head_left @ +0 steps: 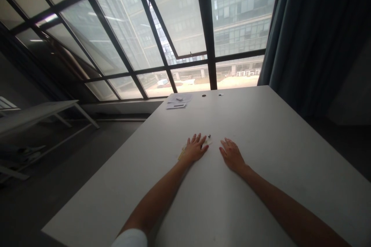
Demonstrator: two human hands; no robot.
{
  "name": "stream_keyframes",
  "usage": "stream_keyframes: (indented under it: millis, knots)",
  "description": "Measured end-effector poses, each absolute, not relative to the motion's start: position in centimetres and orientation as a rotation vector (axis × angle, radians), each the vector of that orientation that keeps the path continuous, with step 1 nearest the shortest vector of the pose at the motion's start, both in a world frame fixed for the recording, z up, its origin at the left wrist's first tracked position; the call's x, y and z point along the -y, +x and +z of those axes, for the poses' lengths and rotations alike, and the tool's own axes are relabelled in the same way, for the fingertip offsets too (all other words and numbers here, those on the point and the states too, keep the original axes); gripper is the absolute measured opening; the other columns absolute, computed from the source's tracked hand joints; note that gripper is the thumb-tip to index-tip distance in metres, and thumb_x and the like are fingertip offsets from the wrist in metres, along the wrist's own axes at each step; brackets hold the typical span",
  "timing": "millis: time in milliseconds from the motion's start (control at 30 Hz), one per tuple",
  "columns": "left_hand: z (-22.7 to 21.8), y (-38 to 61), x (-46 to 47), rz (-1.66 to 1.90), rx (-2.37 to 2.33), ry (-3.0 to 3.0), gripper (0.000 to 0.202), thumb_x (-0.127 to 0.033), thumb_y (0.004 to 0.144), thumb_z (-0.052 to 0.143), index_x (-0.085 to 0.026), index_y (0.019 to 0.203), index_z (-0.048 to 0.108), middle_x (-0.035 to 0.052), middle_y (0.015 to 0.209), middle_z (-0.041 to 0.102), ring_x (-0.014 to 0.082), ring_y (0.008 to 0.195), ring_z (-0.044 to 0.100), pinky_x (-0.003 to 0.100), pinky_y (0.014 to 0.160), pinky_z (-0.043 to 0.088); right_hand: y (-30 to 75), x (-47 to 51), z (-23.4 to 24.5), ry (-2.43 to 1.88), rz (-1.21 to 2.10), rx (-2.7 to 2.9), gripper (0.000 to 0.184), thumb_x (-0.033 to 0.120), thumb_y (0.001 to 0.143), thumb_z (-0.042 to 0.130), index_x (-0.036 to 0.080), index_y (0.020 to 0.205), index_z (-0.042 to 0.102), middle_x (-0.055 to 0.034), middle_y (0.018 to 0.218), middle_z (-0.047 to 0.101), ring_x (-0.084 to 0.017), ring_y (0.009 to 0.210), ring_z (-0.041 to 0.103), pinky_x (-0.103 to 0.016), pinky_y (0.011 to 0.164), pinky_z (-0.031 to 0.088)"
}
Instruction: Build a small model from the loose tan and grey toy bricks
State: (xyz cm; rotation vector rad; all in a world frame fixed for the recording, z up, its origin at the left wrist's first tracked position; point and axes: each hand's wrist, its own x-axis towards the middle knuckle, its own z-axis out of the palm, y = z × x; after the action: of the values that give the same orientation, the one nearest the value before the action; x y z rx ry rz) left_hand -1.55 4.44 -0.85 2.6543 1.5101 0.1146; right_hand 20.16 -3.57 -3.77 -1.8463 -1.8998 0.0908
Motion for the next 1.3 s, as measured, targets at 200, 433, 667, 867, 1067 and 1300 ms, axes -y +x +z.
stream_keyframes:
  millis: [200,433,667,867,1067,1300]
  knots:
    - [-0.6,-6.2,-4.9,0.095,-1.601,2.622,0.066,-0.063,0.099,0.027,-0.032,0.157,0.03,0.0095,0.165,0.022,0.0347,0.152,0.018,0.062,0.118,0.02,20.0,3.7,-3.5,-1.813,0.134,1.864,0.045,0.035,0.102,0.036,0.016,0.137,0.057,-0.0153,0.147,0.051,-0.026,0.137,0.044,-0.043,0.117,0.027]
    - [0.4,-12.8,-0.7,0.247,-1.593,2.65,0.06,-0.055,0.102,0.029,-0.029,0.156,0.033,0.0084,0.162,0.031,0.0314,0.15,0.027,0.056,0.119,0.027,20.0,3.7,-3.5,-1.827,0.134,1.857,0.045,0.036,0.103,0.037,0.014,0.137,0.057,-0.0148,0.145,0.053,-0.025,0.134,0.045,-0.04,0.117,0.026]
    - [-1.6,-13.4,4.1,0.087,-1.421,2.77,0.062,-0.056,0.101,0.033,-0.039,0.159,0.018,0.0026,0.168,0.012,0.0308,0.155,0.01,0.06,0.121,0.015,19.9,3.8,-3.4,-1.836,0.125,1.89,0.046,0.037,0.103,0.036,0.015,0.137,0.058,-0.0148,0.147,0.052,-0.027,0.136,0.042,-0.043,0.117,0.023]
    - [-0.6,-8.3,-2.7,0.17,-1.524,2.796,0.059,-0.051,0.101,0.038,-0.037,0.157,0.027,0.0046,0.167,0.017,0.0333,0.154,0.007,0.065,0.119,0.008,20.1,3.8,-3.4,-1.83,0.14,1.879,0.046,0.037,0.103,0.036,0.015,0.137,0.058,-0.0139,0.145,0.053,-0.025,0.134,0.044,-0.041,0.117,0.025]
    - [1.0,-1.4,-11.3,0.236,-1.451,2.707,0.06,-0.05,0.103,0.03,-0.025,0.158,0.027,0.012,0.164,0.025,0.0327,0.152,0.021,0.058,0.119,0.024,20.1,3.8,-3.1,-1.808,0.149,1.857,0.044,0.037,0.102,0.038,0.016,0.134,0.06,-0.0135,0.142,0.056,-0.025,0.132,0.046,-0.04,0.116,0.027]
    - [-0.3,1.1,-14.2,0.303,-1.156,2.718,0.042,-0.034,0.1,0.043,-0.017,0.134,0.061,0.0132,0.148,0.052,0.023,0.138,0.046,0.037,0.118,0.035,20.0,4.0,-2.9,-1.807,0.151,1.854,0.042,0.037,0.102,0.039,0.018,0.132,0.062,-0.0123,0.14,0.058,-0.024,0.131,0.047,-0.038,0.115,0.027]
